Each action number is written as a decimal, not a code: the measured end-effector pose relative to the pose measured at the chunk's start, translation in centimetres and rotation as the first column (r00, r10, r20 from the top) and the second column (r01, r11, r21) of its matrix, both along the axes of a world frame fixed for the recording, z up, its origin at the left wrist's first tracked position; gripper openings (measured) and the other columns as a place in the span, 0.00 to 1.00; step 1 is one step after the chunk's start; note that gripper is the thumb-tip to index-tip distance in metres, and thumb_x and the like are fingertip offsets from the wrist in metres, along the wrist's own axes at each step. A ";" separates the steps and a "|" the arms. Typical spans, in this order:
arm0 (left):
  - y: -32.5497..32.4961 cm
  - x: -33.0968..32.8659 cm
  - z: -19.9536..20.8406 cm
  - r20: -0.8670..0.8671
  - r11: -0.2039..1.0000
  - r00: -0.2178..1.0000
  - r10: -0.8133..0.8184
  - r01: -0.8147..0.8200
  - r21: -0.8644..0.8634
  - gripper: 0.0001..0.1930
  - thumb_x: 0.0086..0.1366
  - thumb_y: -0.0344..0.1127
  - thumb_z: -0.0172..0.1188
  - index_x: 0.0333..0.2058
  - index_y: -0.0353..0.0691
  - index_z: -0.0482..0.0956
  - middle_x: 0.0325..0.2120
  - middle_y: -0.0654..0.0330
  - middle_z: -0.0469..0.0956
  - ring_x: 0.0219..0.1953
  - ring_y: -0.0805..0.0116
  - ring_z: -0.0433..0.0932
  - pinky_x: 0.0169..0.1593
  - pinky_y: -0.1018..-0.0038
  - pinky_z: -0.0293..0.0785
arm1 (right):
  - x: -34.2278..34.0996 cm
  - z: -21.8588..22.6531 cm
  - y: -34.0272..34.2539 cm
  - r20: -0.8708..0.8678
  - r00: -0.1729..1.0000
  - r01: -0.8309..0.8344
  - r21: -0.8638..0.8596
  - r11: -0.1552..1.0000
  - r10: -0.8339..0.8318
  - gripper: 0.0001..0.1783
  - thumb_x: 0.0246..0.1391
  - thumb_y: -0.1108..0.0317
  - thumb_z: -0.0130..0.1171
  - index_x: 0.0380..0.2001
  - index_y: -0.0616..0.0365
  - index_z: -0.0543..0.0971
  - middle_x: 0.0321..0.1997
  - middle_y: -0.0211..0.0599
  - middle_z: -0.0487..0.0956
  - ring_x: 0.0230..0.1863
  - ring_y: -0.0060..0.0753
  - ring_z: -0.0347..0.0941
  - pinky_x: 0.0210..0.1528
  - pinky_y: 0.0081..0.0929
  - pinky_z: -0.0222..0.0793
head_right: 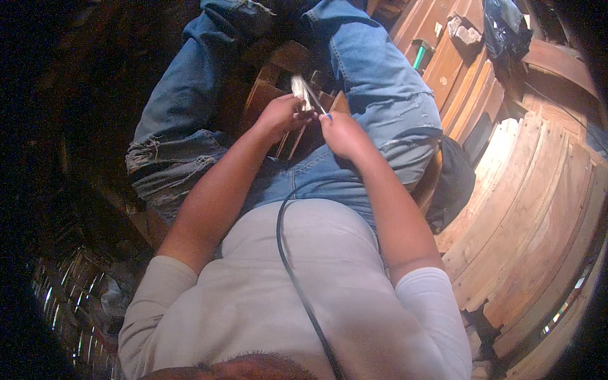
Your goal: The person sits on the floor and uses a knife to carve a small piece of light-colored wood held in their left hand. They repeatedly scrape and shape the wood surface, rotating the object to access different sides. The task involves continuous manual manipulation of the wood and tool.
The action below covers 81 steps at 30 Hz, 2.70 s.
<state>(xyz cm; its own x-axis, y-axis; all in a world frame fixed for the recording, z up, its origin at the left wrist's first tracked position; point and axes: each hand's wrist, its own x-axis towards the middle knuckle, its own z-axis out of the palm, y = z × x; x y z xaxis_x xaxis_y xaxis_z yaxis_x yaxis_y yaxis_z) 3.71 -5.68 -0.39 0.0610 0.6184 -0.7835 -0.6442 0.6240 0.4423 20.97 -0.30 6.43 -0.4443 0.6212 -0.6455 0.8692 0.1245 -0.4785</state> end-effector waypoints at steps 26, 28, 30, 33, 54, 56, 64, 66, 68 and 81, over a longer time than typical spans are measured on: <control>0.0 -0.1 -0.3 -0.064 0.998 0.997 -0.052 0.055 0.045 0.13 0.76 0.34 0.46 0.50 0.32 0.73 0.43 0.50 0.81 0.42 0.61 0.85 0.45 0.68 0.85 | 0.8 -1.6 0.1 -0.062 0.997 0.051 -0.043 0.998 -0.053 0.27 0.71 0.53 0.42 0.39 0.68 0.79 0.38 0.65 0.81 0.45 0.66 0.78 0.49 0.51 0.71; -0.7 0.1 -0.5 -0.286 0.965 0.950 -0.128 0.186 0.183 0.13 0.76 0.34 0.45 0.50 0.31 0.73 0.43 0.50 0.81 0.42 0.61 0.85 0.46 0.68 0.86 | 0.0 -2.4 0.5 -0.060 0.998 0.021 -0.012 1.000 -0.022 0.28 0.71 0.54 0.41 0.41 0.71 0.80 0.43 0.67 0.81 0.49 0.67 0.77 0.53 0.53 0.71; -0.7 0.2 -0.6 -0.286 0.969 0.950 -0.126 0.180 0.171 0.13 0.76 0.34 0.45 0.50 0.31 0.72 0.44 0.50 0.81 0.42 0.61 0.84 0.46 0.68 0.86 | 0.0 -2.3 0.6 -0.052 0.999 0.009 -0.019 1.000 -0.009 0.28 0.71 0.54 0.41 0.42 0.72 0.81 0.45 0.67 0.81 0.51 0.67 0.77 0.55 0.53 0.71; 0.1 -0.4 0.6 -0.084 0.999 0.996 -0.032 0.033 0.010 0.14 0.77 0.34 0.45 0.51 0.30 0.72 0.44 0.50 0.80 0.42 0.61 0.84 0.47 0.68 0.86 | -0.2 -0.1 0.6 -0.046 0.999 0.005 -0.068 0.998 -0.008 0.29 0.71 0.53 0.41 0.41 0.71 0.81 0.46 0.67 0.80 0.51 0.67 0.77 0.56 0.53 0.71; -0.4 -0.2 -0.5 -0.080 0.998 0.995 -0.051 0.053 0.021 0.14 0.76 0.34 0.47 0.52 0.33 0.72 0.43 0.50 0.81 0.41 0.61 0.85 0.44 0.68 0.86 | 0.4 -0.1 -0.9 0.030 1.000 0.003 0.010 1.000 -0.004 0.25 0.70 0.53 0.45 0.39 0.67 0.80 0.42 0.65 0.81 0.47 0.68 0.77 0.52 0.56 0.71; 0.0 -0.1 0.1 -0.074 0.999 0.997 -0.032 0.033 0.010 0.13 0.76 0.35 0.47 0.52 0.33 0.72 0.42 0.51 0.81 0.41 0.61 0.85 0.44 0.68 0.86 | 0.4 -0.1 -1.0 -0.019 1.000 0.025 0.069 0.997 -0.024 0.25 0.70 0.53 0.44 0.35 0.66 0.79 0.39 0.65 0.80 0.46 0.69 0.76 0.50 0.56 0.70; 0.1 0.1 0.1 -0.076 0.999 0.997 -0.032 0.035 0.032 0.13 0.77 0.35 0.46 0.52 0.33 0.72 0.43 0.51 0.80 0.41 0.60 0.85 0.46 0.67 0.86 | -0.5 0.3 -1.4 0.049 0.998 0.026 0.087 0.996 -0.030 0.24 0.70 0.53 0.46 0.40 0.66 0.80 0.42 0.65 0.82 0.47 0.68 0.78 0.52 0.57 0.72; 0.1 0.2 0.7 -0.098 0.999 0.995 -0.028 0.030 0.012 0.14 0.77 0.35 0.46 0.52 0.33 0.72 0.42 0.52 0.80 0.41 0.60 0.84 0.46 0.67 0.86 | -0.3 0.4 -1.4 0.056 0.998 0.016 0.077 0.997 -0.021 0.25 0.70 0.53 0.45 0.40 0.66 0.80 0.43 0.64 0.82 0.47 0.67 0.78 0.52 0.56 0.72; 0.0 0.0 0.4 -0.098 0.999 0.994 -0.038 0.041 0.033 0.13 0.77 0.35 0.47 0.52 0.33 0.72 0.42 0.52 0.80 0.41 0.60 0.84 0.46 0.67 0.86 | -0.1 0.7 -1.3 0.063 0.998 -0.009 0.049 0.999 0.006 0.25 0.70 0.52 0.45 0.41 0.65 0.80 0.43 0.64 0.82 0.48 0.67 0.78 0.53 0.56 0.72; 0.0 0.5 0.6 -0.129 0.999 0.991 -0.031 0.034 0.025 0.14 0.76 0.35 0.48 0.52 0.33 0.73 0.42 0.52 0.80 0.40 0.61 0.84 0.45 0.66 0.86 | -0.7 -1.2 -0.6 0.017 0.999 0.030 0.105 0.994 -0.032 0.24 0.70 0.55 0.44 0.37 0.67 0.80 0.42 0.65 0.81 0.47 0.69 0.76 0.52 0.57 0.70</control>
